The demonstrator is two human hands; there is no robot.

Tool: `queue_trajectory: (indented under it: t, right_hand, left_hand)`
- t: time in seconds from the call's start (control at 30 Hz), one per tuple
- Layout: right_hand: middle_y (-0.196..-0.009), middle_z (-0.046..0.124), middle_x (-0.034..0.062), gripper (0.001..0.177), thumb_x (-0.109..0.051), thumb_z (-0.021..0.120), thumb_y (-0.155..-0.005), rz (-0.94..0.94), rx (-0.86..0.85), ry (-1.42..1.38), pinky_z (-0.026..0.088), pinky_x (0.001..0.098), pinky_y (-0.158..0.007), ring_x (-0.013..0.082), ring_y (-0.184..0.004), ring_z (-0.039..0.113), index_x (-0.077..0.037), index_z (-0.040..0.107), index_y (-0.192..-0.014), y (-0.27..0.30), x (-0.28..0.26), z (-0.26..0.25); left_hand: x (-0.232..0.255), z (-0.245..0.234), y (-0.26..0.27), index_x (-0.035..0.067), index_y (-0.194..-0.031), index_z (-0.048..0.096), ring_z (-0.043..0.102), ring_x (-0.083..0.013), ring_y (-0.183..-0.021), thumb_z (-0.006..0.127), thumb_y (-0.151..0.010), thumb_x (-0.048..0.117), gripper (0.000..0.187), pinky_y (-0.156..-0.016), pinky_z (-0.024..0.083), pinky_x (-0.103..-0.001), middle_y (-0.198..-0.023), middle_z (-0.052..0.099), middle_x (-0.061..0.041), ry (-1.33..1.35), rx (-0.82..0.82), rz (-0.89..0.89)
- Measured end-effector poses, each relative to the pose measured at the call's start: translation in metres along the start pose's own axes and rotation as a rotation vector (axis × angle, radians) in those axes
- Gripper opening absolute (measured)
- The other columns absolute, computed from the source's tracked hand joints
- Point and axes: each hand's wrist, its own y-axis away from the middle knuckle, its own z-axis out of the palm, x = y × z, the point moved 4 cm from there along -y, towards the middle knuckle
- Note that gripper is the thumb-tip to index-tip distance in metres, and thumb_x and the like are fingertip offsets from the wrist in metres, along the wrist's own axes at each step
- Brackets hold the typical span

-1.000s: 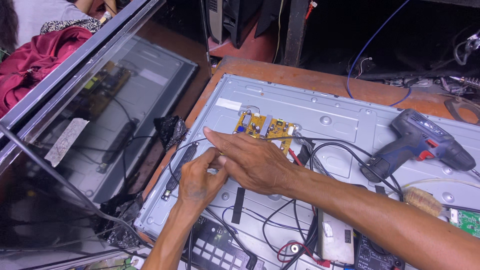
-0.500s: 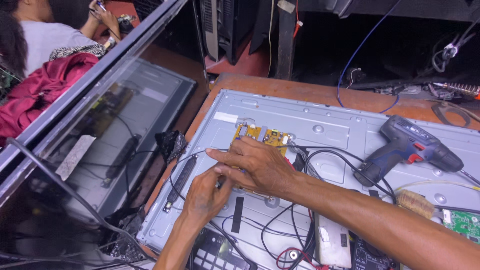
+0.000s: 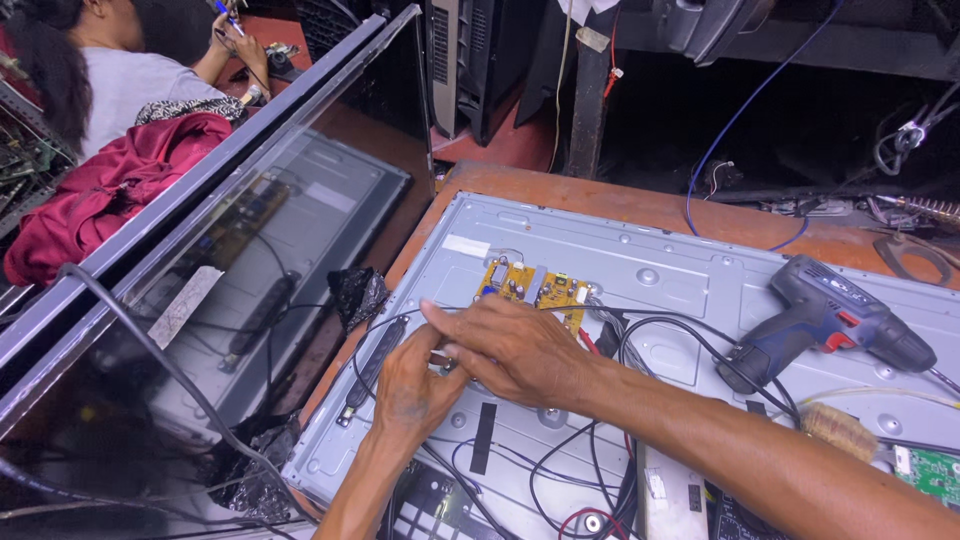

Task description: The person uses a multimeter to test various points on a green circuit board and a yellow power supply board. They move the multimeter probes between different components and connectors on the boards while observing the digital display.

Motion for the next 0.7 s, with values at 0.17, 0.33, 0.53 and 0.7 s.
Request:
queue_trajectory:
  t: [0.17, 0.33, 0.53, 0.7]
  right_hand:
    - [-0.100, 0.061, 0.0064, 0.047, -0.037, 0.059, -0.107, 0.050, 0.044, 0.105, 0.047, 0.0411, -0.069, 0.0272, -0.081, 0.056, -0.018, 0.049, -0.149, 0.005, 0.007, 0.000]
    - [-0.130, 0.071, 0.0103, 0.037, -0.019, 0.054, -0.108, -0.007, 0.079, 0.034, 0.056, 0.0403, -0.086, 0.0310, -0.102, 0.067, -0.003, 0.057, -0.141, -0.002, 0.004, -0.005]
    - [-0.094, 0.067, 0.0059, 0.048, -0.042, 0.055, -0.107, 0.034, 0.060, 0.105, 0.049, 0.0387, -0.072, 0.0260, -0.081, 0.059, -0.014, 0.056, -0.146, 0.002, 0.011, -0.002]
    - [-0.088, 0.063, 0.0044, 0.035, -0.027, 0.055, -0.111, -0.090, 0.101, 0.125, 0.045, 0.0387, -0.075, 0.0253, -0.076, 0.050, -0.014, 0.056, -0.143, 0.005, 0.012, -0.001]
  left_hand:
    - [-0.002, 0.002, 0.004, 0.008, -0.104, 0.066, 0.066, -0.0250, -0.068, 0.074, -0.084, 0.022, 0.027, -0.057, 0.049, -0.038, -0.086, 0.071, -0.005, -0.044, 0.029, 0.032]
    - [-0.006, 0.004, 0.007, 0.013, -0.084, 0.065, 0.065, -0.0237, -0.063, 0.069, -0.081, 0.016, 0.006, -0.061, 0.050, -0.039, -0.072, 0.069, -0.003, -0.061, 0.027, -0.072]
    - [0.007, 0.000, 0.004, 0.007, -0.104, 0.069, 0.072, -0.0275, -0.071, 0.075, -0.084, 0.026, 0.028, -0.057, 0.052, -0.041, -0.092, 0.077, -0.005, -0.059, 0.009, 0.035]
    - [0.002, 0.002, 0.006, 0.010, -0.089, 0.064, 0.053, -0.0259, -0.046, 0.069, -0.083, 0.018, 0.011, -0.046, 0.042, -0.041, -0.060, 0.062, -0.006, -0.088, -0.002, 0.044]
